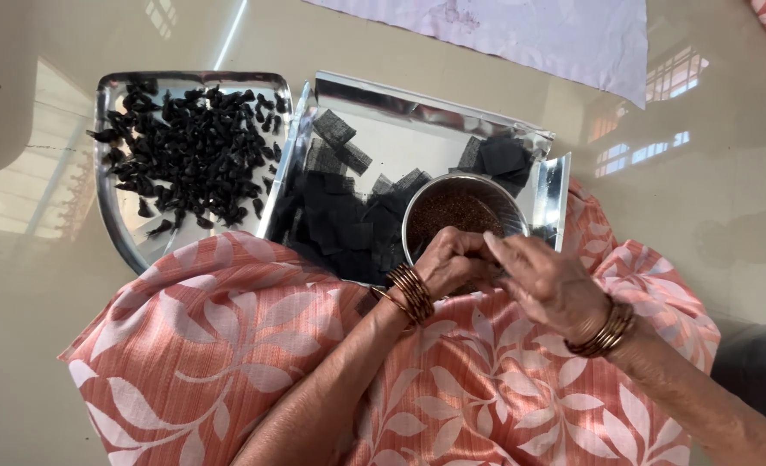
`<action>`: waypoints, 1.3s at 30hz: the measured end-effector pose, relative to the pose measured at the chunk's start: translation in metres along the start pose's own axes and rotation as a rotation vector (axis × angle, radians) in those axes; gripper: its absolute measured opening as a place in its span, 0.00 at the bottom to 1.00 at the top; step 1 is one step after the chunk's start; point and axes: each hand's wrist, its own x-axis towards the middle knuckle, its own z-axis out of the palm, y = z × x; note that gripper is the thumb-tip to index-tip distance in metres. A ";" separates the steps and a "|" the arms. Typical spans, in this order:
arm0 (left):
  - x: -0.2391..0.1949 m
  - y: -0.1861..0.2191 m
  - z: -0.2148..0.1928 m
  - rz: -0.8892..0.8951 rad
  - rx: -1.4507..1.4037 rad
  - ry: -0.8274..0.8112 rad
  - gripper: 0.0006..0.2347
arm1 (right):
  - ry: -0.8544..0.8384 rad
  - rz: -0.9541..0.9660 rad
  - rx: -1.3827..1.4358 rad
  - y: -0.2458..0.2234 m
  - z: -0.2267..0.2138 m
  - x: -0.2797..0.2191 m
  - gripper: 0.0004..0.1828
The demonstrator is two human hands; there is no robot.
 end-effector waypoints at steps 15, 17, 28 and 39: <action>0.008 -0.005 -0.004 -0.031 -0.252 -0.205 0.04 | 0.238 0.266 0.303 -0.012 0.011 -0.009 0.02; 0.002 0.008 0.002 0.079 0.113 -0.125 0.04 | 0.215 0.343 0.342 -0.008 0.026 -0.013 0.03; 0.002 -0.010 -0.013 -0.144 -0.340 -0.125 0.01 | 0.031 -0.001 0.077 -0.028 0.000 -0.013 0.37; 0.003 -0.015 -0.022 -0.238 -0.276 -0.285 0.04 | -0.115 -0.072 -0.163 -0.027 0.014 -0.007 0.16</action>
